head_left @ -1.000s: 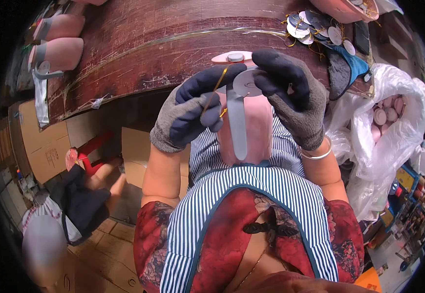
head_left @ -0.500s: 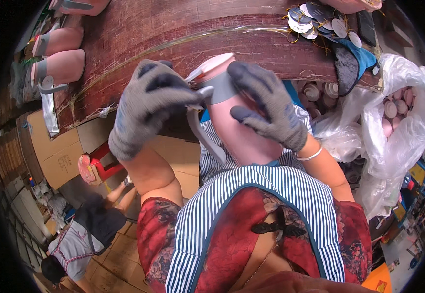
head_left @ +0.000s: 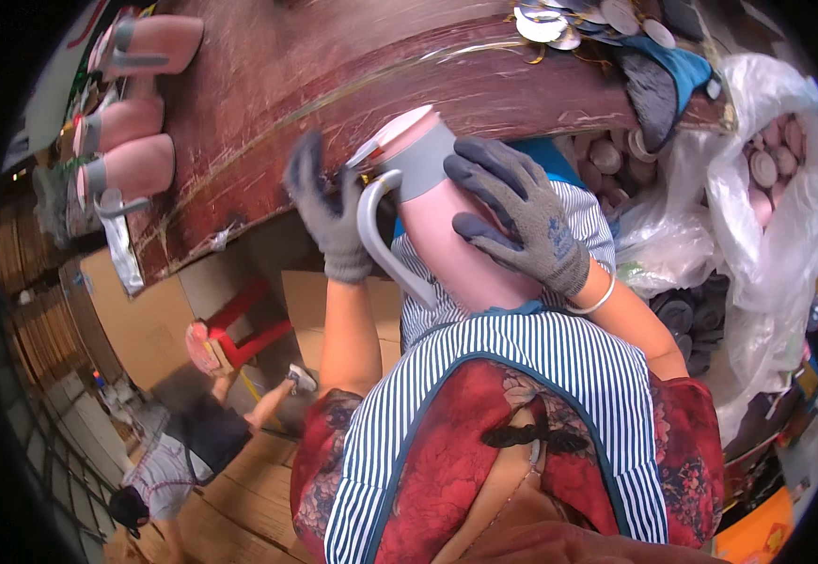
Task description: The person repeatedly assembles pink plastic pitchers by inserting a lid, attaching a handle, and securing a yellow string. They handle multiple pitchers one at a time, placing finished units on the table.
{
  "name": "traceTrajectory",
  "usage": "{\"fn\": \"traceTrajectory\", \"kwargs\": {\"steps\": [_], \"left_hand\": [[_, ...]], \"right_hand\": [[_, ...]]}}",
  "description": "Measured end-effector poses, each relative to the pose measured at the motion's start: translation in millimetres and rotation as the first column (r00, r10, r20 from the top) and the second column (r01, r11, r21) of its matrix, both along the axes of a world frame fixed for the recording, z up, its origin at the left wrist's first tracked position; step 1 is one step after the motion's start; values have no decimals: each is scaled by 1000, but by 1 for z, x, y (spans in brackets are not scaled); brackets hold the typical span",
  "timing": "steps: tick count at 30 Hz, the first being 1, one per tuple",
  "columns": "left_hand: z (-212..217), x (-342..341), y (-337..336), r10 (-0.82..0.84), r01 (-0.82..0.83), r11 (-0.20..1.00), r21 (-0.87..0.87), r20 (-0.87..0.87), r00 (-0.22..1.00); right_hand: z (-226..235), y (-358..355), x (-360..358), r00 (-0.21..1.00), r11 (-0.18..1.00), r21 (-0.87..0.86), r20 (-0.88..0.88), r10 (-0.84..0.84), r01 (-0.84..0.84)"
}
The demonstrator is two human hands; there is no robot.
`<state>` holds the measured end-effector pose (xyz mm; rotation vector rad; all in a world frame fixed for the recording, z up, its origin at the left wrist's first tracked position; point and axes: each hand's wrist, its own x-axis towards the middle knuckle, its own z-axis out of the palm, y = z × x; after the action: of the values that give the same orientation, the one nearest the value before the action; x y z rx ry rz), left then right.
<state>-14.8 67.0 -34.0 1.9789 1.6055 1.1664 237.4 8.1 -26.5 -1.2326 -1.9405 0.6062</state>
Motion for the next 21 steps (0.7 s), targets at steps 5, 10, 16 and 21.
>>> {"fn": "traceTrajectory", "kwargs": {"steps": [5,10,16,21], "left_hand": [[18,32,-25,-269,309,950,-49,375,887],[-22,37,0,-498,587,806,-77,450,741],[-7,60,-6,-492,515,855,-51,232,839],[56,76,-18,-406,377,913,-155,-285,868]], "right_hand": [[-21,-29,16,965,1000,-24,-261,6,-12],[-8,-96,76,908,977,-12,-366,-204,214],[-158,-290,238,50,119,-324,-215,-975,939],[-311,-399,272,320,87,-313,847,-425,946]]}}
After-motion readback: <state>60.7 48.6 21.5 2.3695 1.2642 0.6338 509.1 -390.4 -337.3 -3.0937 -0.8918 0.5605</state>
